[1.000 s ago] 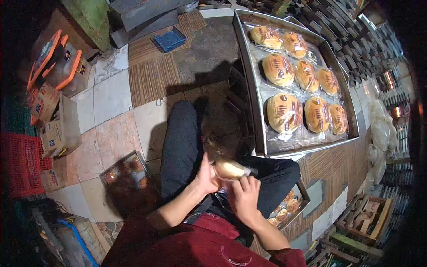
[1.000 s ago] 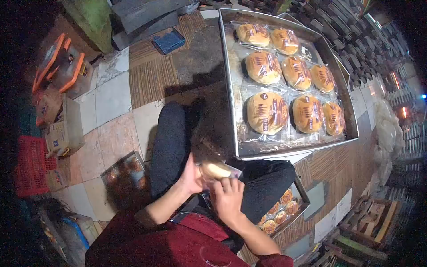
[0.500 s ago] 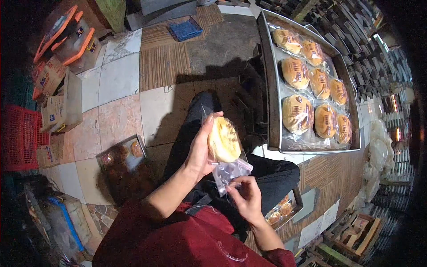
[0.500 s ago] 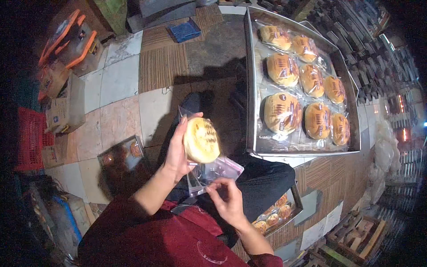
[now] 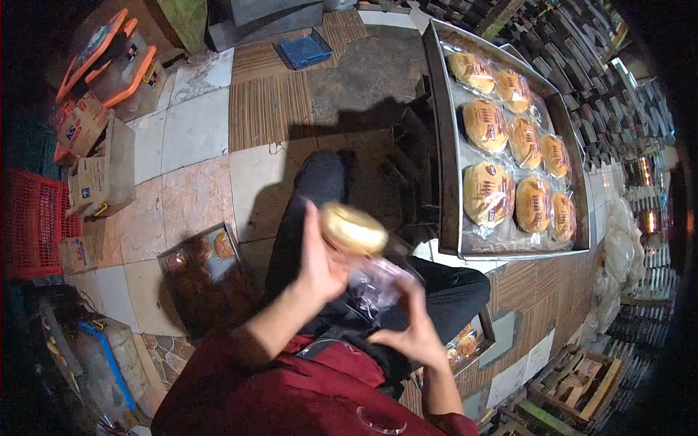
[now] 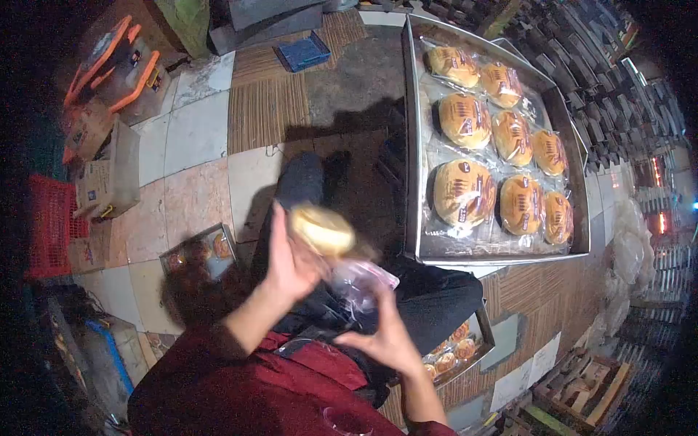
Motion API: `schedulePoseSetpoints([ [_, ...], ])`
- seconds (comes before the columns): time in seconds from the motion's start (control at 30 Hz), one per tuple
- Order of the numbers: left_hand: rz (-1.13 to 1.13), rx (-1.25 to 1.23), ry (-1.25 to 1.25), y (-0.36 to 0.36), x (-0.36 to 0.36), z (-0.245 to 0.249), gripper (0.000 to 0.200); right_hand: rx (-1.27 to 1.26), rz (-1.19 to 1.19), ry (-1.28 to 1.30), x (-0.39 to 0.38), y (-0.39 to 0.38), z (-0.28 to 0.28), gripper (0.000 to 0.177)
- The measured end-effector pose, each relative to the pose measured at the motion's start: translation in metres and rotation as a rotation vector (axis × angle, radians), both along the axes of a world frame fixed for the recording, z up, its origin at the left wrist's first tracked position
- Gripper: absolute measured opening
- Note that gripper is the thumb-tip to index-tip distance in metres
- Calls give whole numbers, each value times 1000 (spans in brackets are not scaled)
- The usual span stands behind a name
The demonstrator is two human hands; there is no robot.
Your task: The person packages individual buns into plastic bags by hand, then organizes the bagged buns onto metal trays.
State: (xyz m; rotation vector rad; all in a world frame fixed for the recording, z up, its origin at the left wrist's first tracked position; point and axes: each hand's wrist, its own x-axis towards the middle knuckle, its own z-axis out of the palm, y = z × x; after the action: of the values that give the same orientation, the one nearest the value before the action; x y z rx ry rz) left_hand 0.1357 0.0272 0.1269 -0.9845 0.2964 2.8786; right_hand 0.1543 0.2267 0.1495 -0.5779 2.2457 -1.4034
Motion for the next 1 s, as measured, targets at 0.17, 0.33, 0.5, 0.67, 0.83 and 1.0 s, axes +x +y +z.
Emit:
schedulePoseSetpoints([
  [0.17,-1220,250,836,32,93,40,61,-669,-246,-756,-27,-20,-41,78],
  [0.33,-547,-94,717,-58,89,33,41,-324,-119,-681,13,-61,-88,61],
  [0.5,-156,-1559,-105,-43,84,-44,25,-191,-397,-348,8,-60,-104,23],
  [0.67,-393,-1502,94,-40,55,1,11,-61,-319,-156,-7,-75,-42,18],
  [0.83,-408,-1744,659,-44,68,33,10,-91,-159,269,13,-64,-8,3],
  [1.0,-581,-1521,765,-36,79,48,9,-230,-106,294,26,-54,22,4],
])
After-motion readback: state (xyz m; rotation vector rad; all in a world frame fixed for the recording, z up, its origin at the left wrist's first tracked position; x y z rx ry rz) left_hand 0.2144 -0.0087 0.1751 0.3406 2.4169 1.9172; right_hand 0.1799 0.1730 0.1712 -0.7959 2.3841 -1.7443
